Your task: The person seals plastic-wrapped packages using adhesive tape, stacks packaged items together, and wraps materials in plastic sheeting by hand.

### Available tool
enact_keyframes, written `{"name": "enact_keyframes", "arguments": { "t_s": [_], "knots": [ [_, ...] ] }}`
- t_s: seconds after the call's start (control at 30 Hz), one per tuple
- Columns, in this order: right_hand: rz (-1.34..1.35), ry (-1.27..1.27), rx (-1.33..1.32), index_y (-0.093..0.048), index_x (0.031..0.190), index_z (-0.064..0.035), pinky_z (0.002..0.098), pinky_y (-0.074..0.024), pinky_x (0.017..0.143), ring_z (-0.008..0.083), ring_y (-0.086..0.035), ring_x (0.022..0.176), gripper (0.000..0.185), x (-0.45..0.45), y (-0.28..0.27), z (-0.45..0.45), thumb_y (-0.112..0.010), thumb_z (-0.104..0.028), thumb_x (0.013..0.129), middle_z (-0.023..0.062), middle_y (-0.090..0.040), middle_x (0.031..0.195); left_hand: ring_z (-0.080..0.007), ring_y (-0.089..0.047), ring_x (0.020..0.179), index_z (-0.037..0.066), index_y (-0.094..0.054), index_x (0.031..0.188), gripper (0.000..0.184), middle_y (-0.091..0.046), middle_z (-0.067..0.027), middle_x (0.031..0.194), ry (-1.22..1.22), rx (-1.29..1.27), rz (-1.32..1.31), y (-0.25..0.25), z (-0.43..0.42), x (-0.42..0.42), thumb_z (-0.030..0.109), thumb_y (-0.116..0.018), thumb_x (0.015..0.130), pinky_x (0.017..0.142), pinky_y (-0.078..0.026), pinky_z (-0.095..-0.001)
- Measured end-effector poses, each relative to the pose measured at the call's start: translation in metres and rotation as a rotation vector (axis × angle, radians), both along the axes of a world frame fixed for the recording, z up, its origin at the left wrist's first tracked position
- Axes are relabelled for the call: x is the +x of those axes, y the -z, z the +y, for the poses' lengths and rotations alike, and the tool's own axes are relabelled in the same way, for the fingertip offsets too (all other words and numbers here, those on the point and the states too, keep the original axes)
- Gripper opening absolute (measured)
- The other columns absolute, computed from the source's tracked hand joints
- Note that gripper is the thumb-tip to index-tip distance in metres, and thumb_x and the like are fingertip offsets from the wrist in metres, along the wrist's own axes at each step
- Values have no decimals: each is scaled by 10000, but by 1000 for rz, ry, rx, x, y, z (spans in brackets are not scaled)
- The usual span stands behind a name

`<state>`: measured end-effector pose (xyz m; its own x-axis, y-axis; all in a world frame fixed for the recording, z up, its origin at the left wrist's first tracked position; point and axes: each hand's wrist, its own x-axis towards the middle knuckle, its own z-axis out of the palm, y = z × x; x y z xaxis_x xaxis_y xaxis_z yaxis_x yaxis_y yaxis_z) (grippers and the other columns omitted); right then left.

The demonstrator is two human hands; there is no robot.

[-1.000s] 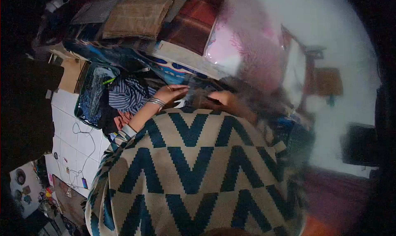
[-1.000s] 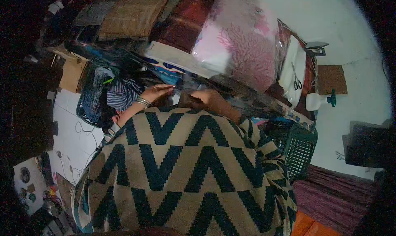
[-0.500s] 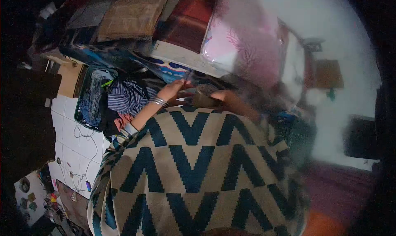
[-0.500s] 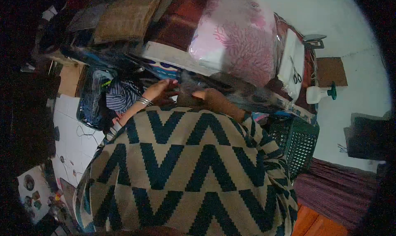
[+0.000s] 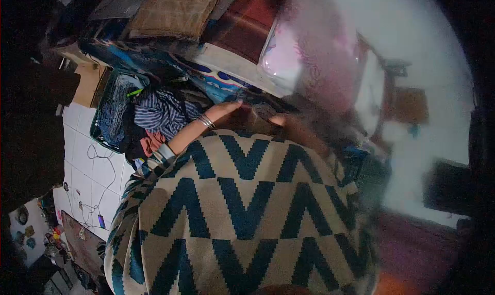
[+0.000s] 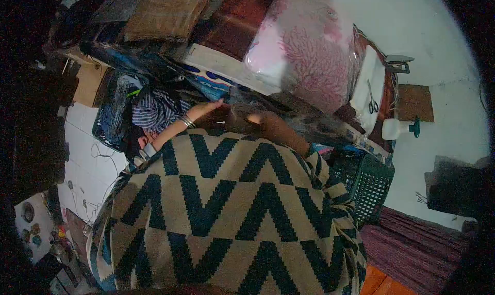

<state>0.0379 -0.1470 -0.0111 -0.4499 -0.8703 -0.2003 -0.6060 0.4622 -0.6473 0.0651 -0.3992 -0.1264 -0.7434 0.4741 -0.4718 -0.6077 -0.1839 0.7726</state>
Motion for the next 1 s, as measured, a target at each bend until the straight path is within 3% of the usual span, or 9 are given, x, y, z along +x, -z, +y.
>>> {"name": "enact_keyframes", "arguments": {
  "t_s": [0.2,0.27,0.4,0.47,0.53,0.6,0.7,0.8,1.0],
  "knots": [
    [-82,-5,-28,-606,977,-66,401,-486,704,352,-620,783,256,2,-3,-3,-657,-190,759,172,-633,899,-177,-561,1065,28,-477,1280,395,-580,-82,1186,-43,149,46,0,0,4,239,-496,947,941,-442,-334],
    [-30,-10,-88,-623,978,-70,386,-489,708,335,-625,776,251,6,-12,-6,-652,-201,766,167,-636,904,-142,-580,999,60,-600,1170,386,-629,-46,1127,14,-26,379,5,1,4,348,-504,932,894,-433,-271],
    [-56,-5,-8,-632,972,-61,372,-489,718,327,-627,781,242,10,-20,-7,-645,-199,774,163,-640,904,-132,-591,960,54,-599,1166,373,-644,-43,1093,33,-151,475,-5,4,11,322,-541,913,872,-447,-261],
    [-76,27,-28,-621,949,-41,376,-486,721,324,-628,787,236,10,-14,-5,-646,-194,772,175,-638,884,-135,-588,960,50,-604,1152,372,-639,-52,1103,134,-301,370,-33,7,15,319,-565,898,868,-451,-264],
    [-71,19,-19,-615,931,-34,376,-486,718,327,-626,794,231,8,-8,-5,-649,-195,770,180,-634,880,-140,-589,948,47,-596,1153,374,-639,-56,1094,112,-231,237,17,5,7,314,-573,893,860,-456,-269],
    [-72,12,-5,-610,912,-26,376,-485,716,330,-624,800,227,9,-8,-4,-652,-197,767,185,-630,876,-145,-591,937,44,-589,1155,376,-639,-59,1085,88,-157,100,15,8,7,309,-582,888,853,-461,-273],
    [-88,35,-77,-594,898,-19,379,-484,703,327,-622,786,239,12,-3,-2,-654,-206,762,187,-616,853,-154,-587,933,39,-572,1158,350,-625,-61,1098,162,-295,254,-5,12,16,277,-568,901,849,-465,-280],
    [-31,-33,-223,-585,920,-14,383,-482,696,331,-617,767,265,6,17,0,-665,-198,747,179,-605,835,-149,-571,970,34,-554,1168,315,-612,-56,1102,95,-190,168,-12,12,17,227,-540,920,875,-455,-285],
    [42,-77,-355,-578,918,-14,388,-480,670,340,-610,746,282,5,19,1,-671,-206,733,180,-597,813,-167,-554,989,26,-510,1189,309,-593,-70,1110,14,5,340,17,3,25,216,-466,950,866,-450,-314]
  ]
}}
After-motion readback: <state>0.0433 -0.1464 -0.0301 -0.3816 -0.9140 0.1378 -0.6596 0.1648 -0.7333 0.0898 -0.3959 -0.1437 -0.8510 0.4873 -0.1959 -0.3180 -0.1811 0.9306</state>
